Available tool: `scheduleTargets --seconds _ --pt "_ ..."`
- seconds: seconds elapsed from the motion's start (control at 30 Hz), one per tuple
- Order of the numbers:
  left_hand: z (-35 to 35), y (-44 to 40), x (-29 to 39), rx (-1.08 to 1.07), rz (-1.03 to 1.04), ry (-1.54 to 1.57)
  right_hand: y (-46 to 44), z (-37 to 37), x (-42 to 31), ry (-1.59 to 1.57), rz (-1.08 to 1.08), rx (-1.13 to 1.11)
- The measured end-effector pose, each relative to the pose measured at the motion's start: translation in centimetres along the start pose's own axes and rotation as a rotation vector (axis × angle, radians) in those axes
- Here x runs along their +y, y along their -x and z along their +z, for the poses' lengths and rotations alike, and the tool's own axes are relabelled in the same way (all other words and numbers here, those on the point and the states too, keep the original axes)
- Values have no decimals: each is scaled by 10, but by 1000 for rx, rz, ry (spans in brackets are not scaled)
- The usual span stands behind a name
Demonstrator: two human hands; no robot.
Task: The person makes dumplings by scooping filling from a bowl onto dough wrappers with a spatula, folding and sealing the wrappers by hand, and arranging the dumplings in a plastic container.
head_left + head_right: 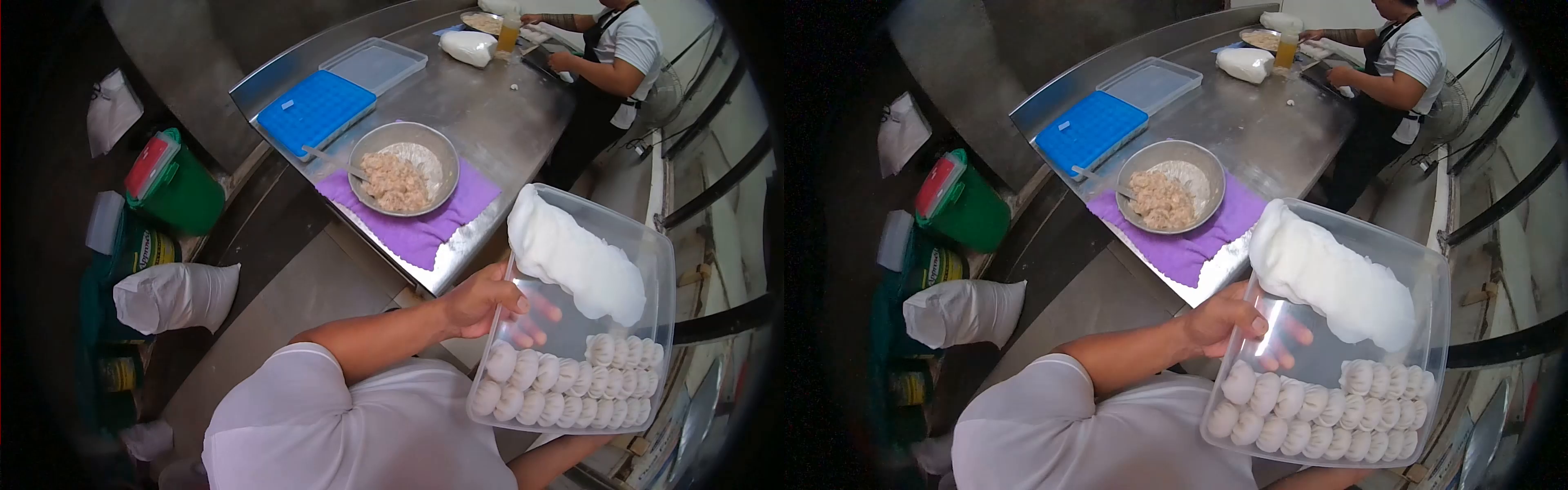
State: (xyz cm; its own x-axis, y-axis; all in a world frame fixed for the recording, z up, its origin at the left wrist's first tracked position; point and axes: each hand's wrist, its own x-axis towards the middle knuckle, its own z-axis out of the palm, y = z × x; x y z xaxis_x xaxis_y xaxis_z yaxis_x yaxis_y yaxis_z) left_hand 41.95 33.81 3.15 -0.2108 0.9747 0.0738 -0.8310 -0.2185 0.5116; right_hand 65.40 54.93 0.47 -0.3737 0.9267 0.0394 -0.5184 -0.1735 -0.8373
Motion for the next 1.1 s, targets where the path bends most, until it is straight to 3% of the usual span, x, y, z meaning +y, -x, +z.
scheduleTargets --seconds 0.13,0.2,0.23,0.37,0.4,0.5,0.53,0.7,0.9,1.1 --pt "-6 -7 -16 -65 59 102 -3 -12 -12 -87 37 -26" --pt "-19 -7 -17 -44 88 -30 2 -14 -20 -169 36 6" --pt "-33 -2 -8 -190 104 107 13 -3 -23 -214 32 24" --pt "-63 22 75 -357 -89 66 61 54 -19 -404 35 66" --pt "-61 26 93 -346 -100 71 69 66 -6 -280 58 265" --pt "-54 22 115 -310 -186 78 124 132 -10 -303 -102 195" --pt "-52 16 115 -315 -228 76 140 155 -11 -324 -123 306" --pt "-34 17 96 -394 -521 98 219 221 8 -312 -361 309" --pt "-17 11 43 -481 -809 102 240 221 30 -283 -517 509" --pt "-2 22 8 -546 -971 92 268 217 38 -236 -622 632"
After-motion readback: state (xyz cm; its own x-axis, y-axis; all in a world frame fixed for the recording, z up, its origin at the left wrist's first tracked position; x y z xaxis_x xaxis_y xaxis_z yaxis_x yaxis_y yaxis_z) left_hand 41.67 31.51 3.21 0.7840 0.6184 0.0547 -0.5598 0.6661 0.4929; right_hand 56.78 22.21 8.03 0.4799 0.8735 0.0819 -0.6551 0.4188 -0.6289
